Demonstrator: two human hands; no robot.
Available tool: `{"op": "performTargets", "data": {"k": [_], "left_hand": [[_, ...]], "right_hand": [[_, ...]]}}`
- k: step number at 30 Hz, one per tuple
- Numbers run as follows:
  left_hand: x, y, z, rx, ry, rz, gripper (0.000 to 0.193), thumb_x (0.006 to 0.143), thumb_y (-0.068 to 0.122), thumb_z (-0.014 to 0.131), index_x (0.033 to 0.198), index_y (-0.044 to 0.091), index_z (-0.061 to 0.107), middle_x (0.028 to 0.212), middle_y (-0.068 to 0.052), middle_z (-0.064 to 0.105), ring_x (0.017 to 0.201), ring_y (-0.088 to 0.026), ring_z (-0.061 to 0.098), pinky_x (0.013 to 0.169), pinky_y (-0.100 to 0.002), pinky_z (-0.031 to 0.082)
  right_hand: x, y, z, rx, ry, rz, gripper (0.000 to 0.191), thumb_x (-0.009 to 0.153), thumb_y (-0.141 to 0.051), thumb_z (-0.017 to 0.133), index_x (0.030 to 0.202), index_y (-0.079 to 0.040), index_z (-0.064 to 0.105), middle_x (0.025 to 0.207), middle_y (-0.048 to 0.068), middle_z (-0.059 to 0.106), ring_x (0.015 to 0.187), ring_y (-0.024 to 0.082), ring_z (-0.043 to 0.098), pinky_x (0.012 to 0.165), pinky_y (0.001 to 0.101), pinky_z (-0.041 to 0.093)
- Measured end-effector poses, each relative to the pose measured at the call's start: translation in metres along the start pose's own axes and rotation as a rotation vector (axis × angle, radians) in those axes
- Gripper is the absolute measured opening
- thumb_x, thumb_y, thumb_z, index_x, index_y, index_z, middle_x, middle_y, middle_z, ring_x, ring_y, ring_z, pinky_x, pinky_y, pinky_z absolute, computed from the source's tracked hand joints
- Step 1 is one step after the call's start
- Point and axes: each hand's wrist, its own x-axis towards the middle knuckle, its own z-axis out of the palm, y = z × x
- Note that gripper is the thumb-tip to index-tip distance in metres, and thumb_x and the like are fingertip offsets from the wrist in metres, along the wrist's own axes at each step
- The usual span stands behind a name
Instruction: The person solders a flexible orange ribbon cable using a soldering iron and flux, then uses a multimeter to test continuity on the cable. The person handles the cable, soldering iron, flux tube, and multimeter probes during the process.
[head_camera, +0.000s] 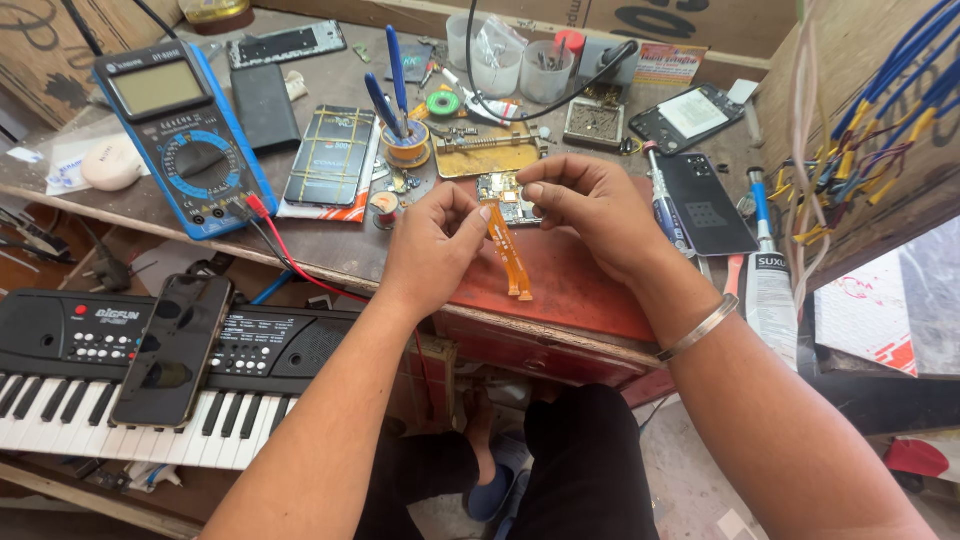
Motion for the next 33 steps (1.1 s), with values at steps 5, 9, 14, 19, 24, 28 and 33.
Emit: {"op": "performTargets", "data": {"k": [5,9,14,19,24,28,33], "left_hand": [[0.001,0.001,-0.001,-0.046,0.0,-0.02,0.018,0.097,0.016,0.065,0.087,0.002,0.06,0.075,-0.002,0.071,0.066,-0.006,0.067,0.058,-0.024,0.052],[0.001,-0.003,-0.001,-0.039,0.002,-0.016,0.016,0.098,0.017,0.064,0.091,0.003,0.062,0.076,-0.003,0.07,0.065,-0.006,0.066,0.057,-0.024,0.049],[0.005,-0.014,-0.003,-0.11,-0.041,0.038,0.016,0.101,0.018,0.061,0.098,0.003,0.064,0.084,-0.002,0.074,0.071,-0.005,0.065,0.061,-0.023,0.053],[0.009,-0.024,-0.011,-0.167,-0.102,0.055,0.016,0.103,0.019,0.06,0.101,0.003,0.064,0.086,-0.003,0.073,0.074,-0.006,0.066,0.065,-0.023,0.053],[0.007,-0.029,-0.01,-0.145,-0.133,0.108,0.015,0.102,0.017,0.061,0.101,0.003,0.065,0.086,-0.002,0.074,0.077,-0.006,0.068,0.067,-0.024,0.052],[0.002,-0.025,-0.011,-0.227,-0.158,0.103,0.014,0.102,0.014,0.063,0.105,0.001,0.063,0.089,-0.004,0.073,0.079,-0.006,0.065,0.069,-0.024,0.051],[-0.013,-0.01,-0.011,-0.075,-0.119,0.069,0.023,0.093,0.014,0.071,0.112,0.005,0.064,0.087,-0.004,0.071,0.072,-0.006,0.064,0.064,-0.023,0.052]], "right_hand": [[-0.002,-0.008,0.0,-0.135,0.105,-0.024,0.022,0.095,-0.013,0.069,0.117,-0.007,0.072,0.1,0.0,0.071,0.082,0.007,0.063,0.074,0.024,0.053],[-0.008,-0.001,-0.009,-0.128,0.066,-0.018,0.017,0.098,-0.016,0.063,0.11,-0.006,0.07,0.094,-0.002,0.068,0.086,0.007,0.065,0.078,0.0244,0.056],[-0.033,0.02,0.007,-0.458,0.183,-0.179,0.02,0.096,-0.015,0.058,0.107,-0.002,0.069,0.087,0.002,0.064,0.079,0.008,0.058,0.07,0.0252,0.047],[-0.054,0.01,0.05,-0.848,0.33,-0.232,0.029,0.092,-0.031,0.072,0.104,-0.004,0.075,0.063,0.003,0.056,0.057,0.011,0.048,0.052,0.0334,0.038],[-0.059,-0.002,0.066,-0.956,0.246,-0.319,0.026,0.092,-0.031,0.075,0.101,-0.007,0.077,0.067,-0.002,0.061,0.055,0.006,0.053,0.052,0.0308,0.041],[-0.06,0.0,0.061,-0.782,0.314,-0.274,0.017,0.093,-0.02,0.074,0.104,-0.006,0.078,0.064,0.004,0.059,0.055,0.011,0.047,0.051,0.0317,0.04],[-0.065,0.002,0.055,-0.758,0.392,-0.404,0.017,0.085,-0.01,0.078,0.102,-0.009,0.08,0.078,0.003,0.069,0.061,0.011,0.049,0.055,0.0298,0.041]]}}
